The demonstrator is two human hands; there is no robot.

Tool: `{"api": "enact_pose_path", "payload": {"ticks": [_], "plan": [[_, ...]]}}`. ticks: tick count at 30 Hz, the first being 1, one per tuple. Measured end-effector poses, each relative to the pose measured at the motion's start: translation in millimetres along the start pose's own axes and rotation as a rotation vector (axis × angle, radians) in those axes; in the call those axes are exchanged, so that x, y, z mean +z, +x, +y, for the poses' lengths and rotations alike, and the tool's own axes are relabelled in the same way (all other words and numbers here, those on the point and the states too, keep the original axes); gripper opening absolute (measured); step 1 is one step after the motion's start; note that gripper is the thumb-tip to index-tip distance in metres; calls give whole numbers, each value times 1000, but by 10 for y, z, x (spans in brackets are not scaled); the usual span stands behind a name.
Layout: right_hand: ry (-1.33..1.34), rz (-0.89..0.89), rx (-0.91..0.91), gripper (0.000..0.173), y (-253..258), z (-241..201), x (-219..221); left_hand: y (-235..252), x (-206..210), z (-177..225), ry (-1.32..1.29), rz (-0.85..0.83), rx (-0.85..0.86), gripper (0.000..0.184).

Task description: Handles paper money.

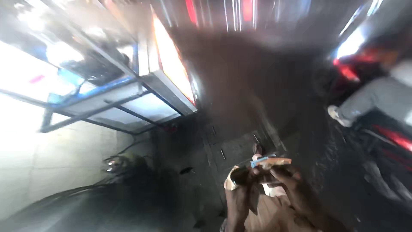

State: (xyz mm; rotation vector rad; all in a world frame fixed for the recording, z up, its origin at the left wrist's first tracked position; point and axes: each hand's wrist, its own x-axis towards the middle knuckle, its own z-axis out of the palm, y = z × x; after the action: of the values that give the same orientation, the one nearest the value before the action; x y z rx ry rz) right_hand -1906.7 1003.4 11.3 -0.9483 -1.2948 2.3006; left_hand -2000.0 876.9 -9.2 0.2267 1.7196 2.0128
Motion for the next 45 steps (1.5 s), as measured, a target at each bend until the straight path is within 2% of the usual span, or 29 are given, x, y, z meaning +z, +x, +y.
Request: {"api": "enact_pose_path", "payload": {"ticks": [3,5,8,10,13,19,22,25,27,30,32,34,37,40,42,43,45], "plan": [[24,-31,26,17,930,-276,241,855,89,285,22,110,-22,18],[24,-139,18,23,1641,-549,420,1485,253,541,42,240,17,11],[-1,-248,-123,25,2544,-883,669,2294,415,823,156,321,78,18],[-43,-236,-119,25,3061,-1067,767,2766,518,863,256,368,133,25],[-76,-173,-45,25,3763,-1271,955,3535,576,888,362,349,233,30],[2,-88,-17,23,5240,-1463,1424,5243,564,903,249,407,296,26],[-2,-55,-30,22,6123,-1567,1836,6266,422,838,191,354,378,22],[-4,-126,-14,23,6986,-1852,2332,7341,170,904,97,68,492,21],[32,-192,-3,20,7410,-2098,2669,7889,20,1105,14,-79,520,24],[165,-192,-16,19,8018,-2426,3150,8691,-82,1608,6,-173,589,23],[241,-188,-4,17,8358,-2598,3423,9092,-97,1934,52,-146,606,21],[255,-177,44,17,8676,-2738,3677,9500,-277,2003,144,-210,685,22],[235,-143,143,18,9175,-2874,3991,10077,-405,2066,162,-220,802,27],[266,-178,136,22,9833,-2867,4154,10619,-250,2238,73,-48,812,20],[216,-129,122,22,10224,-3123,4355,10979,-125,2294,-12,86,819,20],[139,-43,195,22,10382,-3462,4580,11162,-144,2289,-14,96,828,22],[-117,285,609,26,10888,-4334,5277,11602,-252,2275,32,44,809,24]]}}
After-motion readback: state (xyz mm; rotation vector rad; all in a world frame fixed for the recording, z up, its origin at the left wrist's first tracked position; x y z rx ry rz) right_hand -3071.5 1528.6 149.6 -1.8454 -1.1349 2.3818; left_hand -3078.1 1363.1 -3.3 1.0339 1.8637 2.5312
